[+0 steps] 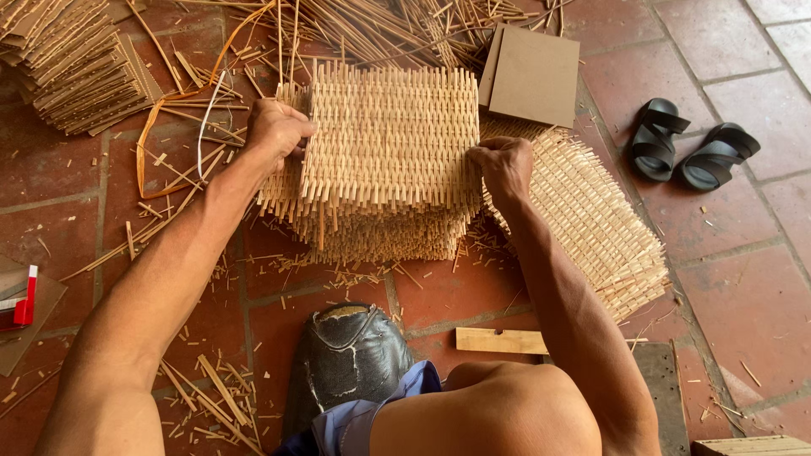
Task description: The person assembles a woven bamboo mat by pressing it with a wooden block and tapping it with a stick. They then apply glue to a cardboard piece using a paint roller and place the mat on top, repeating the process for another mat.
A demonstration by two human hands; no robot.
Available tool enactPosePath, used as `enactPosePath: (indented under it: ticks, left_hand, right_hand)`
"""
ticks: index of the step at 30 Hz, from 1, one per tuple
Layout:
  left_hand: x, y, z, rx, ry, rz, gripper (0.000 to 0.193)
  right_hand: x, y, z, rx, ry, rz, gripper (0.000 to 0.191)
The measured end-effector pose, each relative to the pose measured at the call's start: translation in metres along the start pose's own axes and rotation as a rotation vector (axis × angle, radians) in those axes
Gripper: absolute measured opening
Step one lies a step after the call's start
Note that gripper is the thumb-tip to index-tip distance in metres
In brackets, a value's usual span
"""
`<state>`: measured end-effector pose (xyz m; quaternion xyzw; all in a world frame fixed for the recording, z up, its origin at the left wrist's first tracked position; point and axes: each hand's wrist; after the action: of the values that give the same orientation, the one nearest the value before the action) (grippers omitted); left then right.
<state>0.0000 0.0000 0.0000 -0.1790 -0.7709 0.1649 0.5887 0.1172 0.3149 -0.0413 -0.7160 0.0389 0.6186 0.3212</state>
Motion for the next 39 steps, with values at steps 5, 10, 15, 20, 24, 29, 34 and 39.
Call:
enactPosePath:
  ticks: [5,10,15,20,24,29,34,39]
  left_hand:
    - [-0.006,0.001,0.000,-0.017,0.032,-0.013,0.010]
    - [-0.006,-0.002,-0.001,0.012,0.035,-0.003,0.017]
    - [-0.009,0.005,0.005,-0.055,0.048,0.018,0.020]
    - [-0.013,0.000,0.009,-0.067,0.120,-0.014,0.025]
    - [-0.012,-0.002,0.005,-0.057,0.031,0.227,0.014]
    - [-0.017,-0.001,0.002,-0.114,0.111,0.201,0.014]
    - [-0.029,0.009,0.000,-0.002,0.647,0.402,0.032]
    - [-0.031,0.024,0.003,0.341,1.544,0.759,0.024]
  right_hand:
    - [-0.005,-0.001,-0.008,-0.042,0.008,-0.080,0.013]
    - [-0.010,0.005,-0.009,-0.032,0.034,-0.074,0.013]
    - [-0.006,0.005,-0.010,-0.049,0.031,-0.104,0.012]
    - [-0.007,0.008,-0.007,-0.035,0.012,-0.227,0.013]
    - [0.001,0.009,-0.002,-0.025,-0.007,-0.391,0.014]
    - [0.010,0.013,0.000,0.026,-0.121,-0.536,0.015]
    - [0.007,0.014,-0.004,0.026,-0.071,-0.535,0.034]
    - [0.005,0.012,-0.008,-0.048,-0.119,-0.535,0.017]
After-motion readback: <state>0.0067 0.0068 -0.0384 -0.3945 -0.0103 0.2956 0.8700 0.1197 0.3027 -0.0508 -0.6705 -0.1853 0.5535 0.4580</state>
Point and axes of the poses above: each hand's wrist, its own z-axis towards the middle knuckle, its own y-axis out of the palm, x = y × z
